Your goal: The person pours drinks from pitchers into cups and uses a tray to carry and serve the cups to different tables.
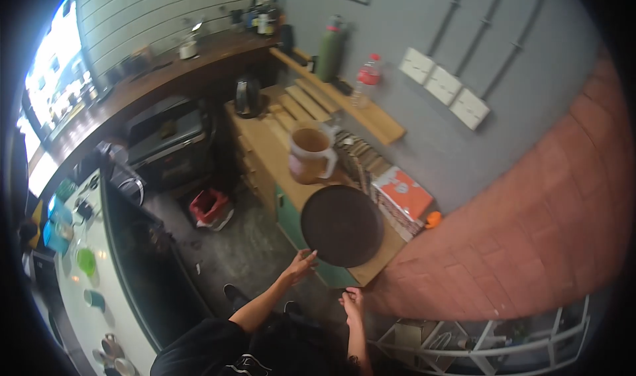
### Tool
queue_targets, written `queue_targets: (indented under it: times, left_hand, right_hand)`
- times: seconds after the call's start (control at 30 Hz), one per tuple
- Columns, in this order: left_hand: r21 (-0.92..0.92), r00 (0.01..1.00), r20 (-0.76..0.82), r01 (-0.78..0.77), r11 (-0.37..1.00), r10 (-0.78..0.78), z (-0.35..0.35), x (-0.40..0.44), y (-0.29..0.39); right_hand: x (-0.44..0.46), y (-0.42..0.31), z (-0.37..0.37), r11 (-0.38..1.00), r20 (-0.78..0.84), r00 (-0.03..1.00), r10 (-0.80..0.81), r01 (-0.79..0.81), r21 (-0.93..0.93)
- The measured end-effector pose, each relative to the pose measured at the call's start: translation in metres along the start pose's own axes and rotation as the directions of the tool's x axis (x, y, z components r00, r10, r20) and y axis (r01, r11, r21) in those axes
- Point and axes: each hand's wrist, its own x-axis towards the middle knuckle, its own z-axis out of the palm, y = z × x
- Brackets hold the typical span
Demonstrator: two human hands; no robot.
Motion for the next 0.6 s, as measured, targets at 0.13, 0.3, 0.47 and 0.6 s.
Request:
queue_targets:
  times: [0.13,0.3,0.47,0.6]
  left_hand:
    - [0.063,0.918,-0.318,-0.226,0.972,0.234,0.024,0.06,-0.027]
    - [0.513,0.717,-0.439,-0.294,0.806,0.541,0.026,0.061,-0.026]
    - [0.425,0.656,-0.278,-0.571,0.702,0.702,-0.017,0.036,-0.007]
    - [0.142,0.815,-0.152,-0.541,0.829,0.558,-0.057,-0.081,0.03]
  right_hand:
    - [-0.011,0.009,-0.046,0.997,-0.061,0.998,0.004,0.0,0.076]
    - [-0.011,0.011,-0.068,0.993,-0.041,0.999,0.011,-0.006,0.12]
    - [0.026,0.009,-0.064,0.996,0.016,1.0,-0.018,0.016,0.093]
    - [0.054,-0.015,-0.026,1.0,-0.008,1.0,0.025,-0.025,-0.001]
